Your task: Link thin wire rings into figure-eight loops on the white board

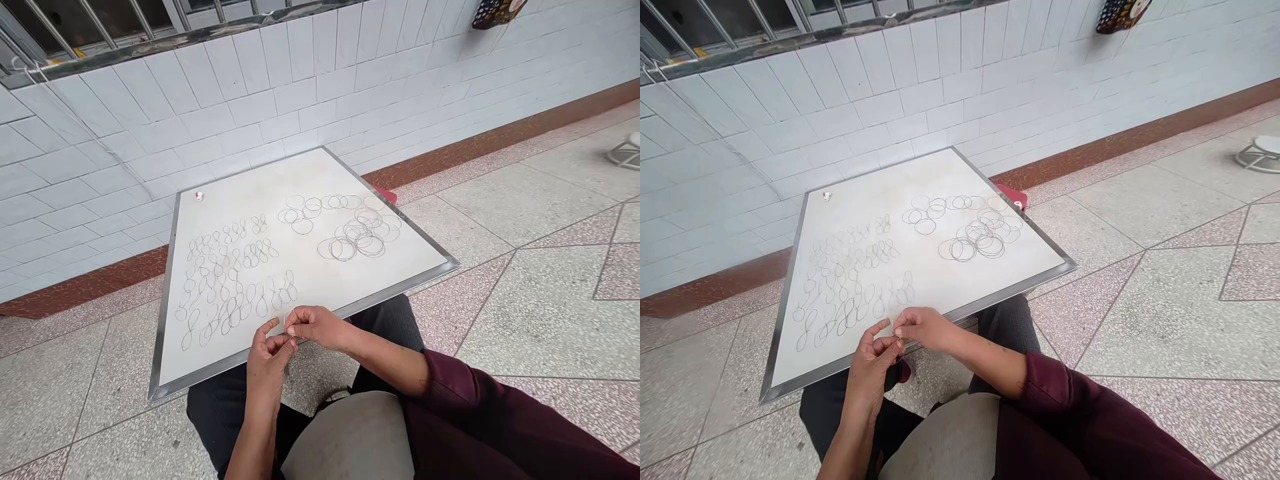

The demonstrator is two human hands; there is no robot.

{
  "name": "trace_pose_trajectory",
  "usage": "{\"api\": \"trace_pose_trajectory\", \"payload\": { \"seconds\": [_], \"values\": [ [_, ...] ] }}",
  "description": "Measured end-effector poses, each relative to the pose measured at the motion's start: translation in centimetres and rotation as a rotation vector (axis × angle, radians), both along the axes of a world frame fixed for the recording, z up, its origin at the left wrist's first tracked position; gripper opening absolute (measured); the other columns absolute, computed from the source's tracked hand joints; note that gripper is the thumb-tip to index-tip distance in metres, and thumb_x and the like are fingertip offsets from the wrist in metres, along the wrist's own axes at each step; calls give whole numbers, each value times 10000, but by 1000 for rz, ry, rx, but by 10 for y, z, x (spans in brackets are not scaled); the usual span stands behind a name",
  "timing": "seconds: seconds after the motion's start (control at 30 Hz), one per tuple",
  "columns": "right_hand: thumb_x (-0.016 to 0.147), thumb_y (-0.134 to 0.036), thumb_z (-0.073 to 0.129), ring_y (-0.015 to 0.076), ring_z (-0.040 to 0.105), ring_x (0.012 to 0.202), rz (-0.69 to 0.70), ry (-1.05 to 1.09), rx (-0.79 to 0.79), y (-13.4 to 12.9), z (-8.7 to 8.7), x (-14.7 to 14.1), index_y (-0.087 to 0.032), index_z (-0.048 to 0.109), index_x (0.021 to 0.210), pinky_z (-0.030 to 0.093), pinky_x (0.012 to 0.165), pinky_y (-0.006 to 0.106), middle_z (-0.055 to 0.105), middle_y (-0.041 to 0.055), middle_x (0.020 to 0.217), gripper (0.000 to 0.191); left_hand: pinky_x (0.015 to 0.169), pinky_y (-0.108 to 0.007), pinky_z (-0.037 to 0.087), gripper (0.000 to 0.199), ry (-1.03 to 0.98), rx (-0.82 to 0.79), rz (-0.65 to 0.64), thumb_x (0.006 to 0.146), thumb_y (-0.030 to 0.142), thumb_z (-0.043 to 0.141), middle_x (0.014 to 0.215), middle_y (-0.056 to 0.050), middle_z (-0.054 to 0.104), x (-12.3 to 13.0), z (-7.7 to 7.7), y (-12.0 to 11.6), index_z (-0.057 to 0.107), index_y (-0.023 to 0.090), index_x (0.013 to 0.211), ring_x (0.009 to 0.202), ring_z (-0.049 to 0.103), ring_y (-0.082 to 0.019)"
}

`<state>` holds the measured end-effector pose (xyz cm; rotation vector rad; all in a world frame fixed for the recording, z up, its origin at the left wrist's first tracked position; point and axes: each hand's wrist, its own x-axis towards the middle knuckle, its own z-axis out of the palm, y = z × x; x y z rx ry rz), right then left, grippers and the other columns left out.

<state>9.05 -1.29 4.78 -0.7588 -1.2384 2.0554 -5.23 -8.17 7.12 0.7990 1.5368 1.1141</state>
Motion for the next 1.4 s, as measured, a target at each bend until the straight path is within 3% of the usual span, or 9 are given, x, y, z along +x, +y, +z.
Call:
{"api": "trace_pose_trajectory", "payload": {
  "seconds": [0.1,0.3,0.6,0.77,1.0,1.2,1.4],
  "values": [
    [750,-344,748,135,584,649,-42,-78,13,-2,1,-1,-171,623,794,448,667,287,622,-21,677,218,781,-331,472,683,34,10,-4,673,354,791,737,-3,697,3,1,-1,528,172,1276,730,638,-181],
    [780,-182,649,118,530,636,-128,-269,20,-4,-1,-8,-174,632,790,403,630,253,599,-25,665,21,727,-302,457,597,151,51,-7,745,335,724,755,4,680,9,1,0,505,189,1281,708,611,-172],
    [816,-206,615,121,525,661,-187,-239,52,-6,3,-11,-177,613,817,411,634,247,580,-22,704,29,815,-304,457,598,-50,98,72,714,327,764,829,-25,700,12,-2,-2,532,169,1242,800,623,-170],
    [819,-208,615,119,501,672,-211,-284,116,-7,-2,-13,-183,616,817,402,643,248,566,-24,721,25,789,-303,461,589,-57,126,122,698,289,771,755,4,672,15,-7,-2,542,166,1226,728,604,-153],
    [818,-282,645,137,542,701,-123,-169,105,-5,2,-8,-186,616,843,443,690,281,588,-10,752,103,921,-361,452,577,-161,126,156,698,272,782,829,-29,697,16,-7,-3,560,164,1219,857,654,-182],
    [862,-495,625,133,520,704,-66,-125,108,-4,9,-2,-176,656,894,444,727,298,570,-5,748,322,831,-339,473,593,-172,119,158,688,282,792,823,-33,696,12,-4,-3,566,157,1222,794,644,-173],
    [796,-464,710,142,559,736,-64,-82,45,-4,8,-4,-177,650,929,460,743,305,601,-2,774,321,750,-299,461,587,-162,124,154,684,276,794,812,-21,689,10,-6,-3,578,159,1217,721,610,-146]
  ]
}}
